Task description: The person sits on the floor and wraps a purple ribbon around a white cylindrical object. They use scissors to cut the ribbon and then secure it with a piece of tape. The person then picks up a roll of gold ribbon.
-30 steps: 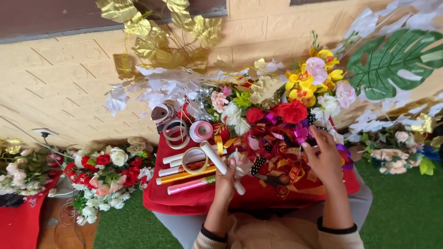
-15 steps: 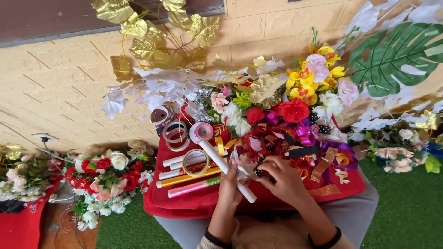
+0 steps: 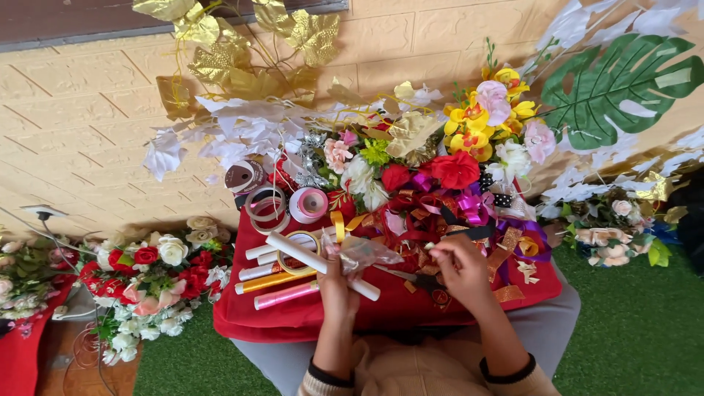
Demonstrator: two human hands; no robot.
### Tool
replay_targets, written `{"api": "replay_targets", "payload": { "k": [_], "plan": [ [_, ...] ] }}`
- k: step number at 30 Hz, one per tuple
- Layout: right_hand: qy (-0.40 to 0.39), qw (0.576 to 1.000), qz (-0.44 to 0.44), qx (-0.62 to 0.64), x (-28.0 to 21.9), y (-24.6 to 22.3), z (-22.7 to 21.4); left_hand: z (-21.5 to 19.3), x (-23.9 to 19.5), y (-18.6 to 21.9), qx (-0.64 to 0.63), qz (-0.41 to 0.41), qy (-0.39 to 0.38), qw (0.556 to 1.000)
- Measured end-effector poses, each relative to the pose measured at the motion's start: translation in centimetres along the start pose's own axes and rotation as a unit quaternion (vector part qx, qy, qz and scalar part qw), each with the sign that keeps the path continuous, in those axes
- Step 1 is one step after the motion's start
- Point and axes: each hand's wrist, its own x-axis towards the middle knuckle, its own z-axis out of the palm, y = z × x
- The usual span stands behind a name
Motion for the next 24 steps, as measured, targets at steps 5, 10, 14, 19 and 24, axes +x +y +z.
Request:
{"api": "replay_targets", "payload": {
  "k": [5, 10, 14, 19, 24],
  "plan": [
    [0.078, 0.996, 0.044, -0.017, 2.2, 1.5, -3.7, -0.5, 0.0, 0.3, 0.024, 0.000, 0.002, 1.000],
    [0.172, 0.974, 0.134, 0.059, 3.8, 3.2, -6.3, 0.1, -0.2, 0.4, 0.032, -0.014, -0.002, 0.999],
    [0.220, 0.959, 0.152, 0.095, 3.7, 4.7, -7.1, -0.9, 0.4, -0.5, 0.044, -0.023, 0.001, 0.999],
    [0.180, 0.972, 0.131, -0.068, 3.0, 5.5, -7.2, -0.6, 0.2, -0.2, 0.052, -0.028, -0.003, 0.998],
    [0.058, 0.992, 0.105, -0.025, 3.3, -1.1, -3.8, -0.1, -0.4, -0.4, 0.051, -0.046, -0.030, 0.997]
  ]
}}
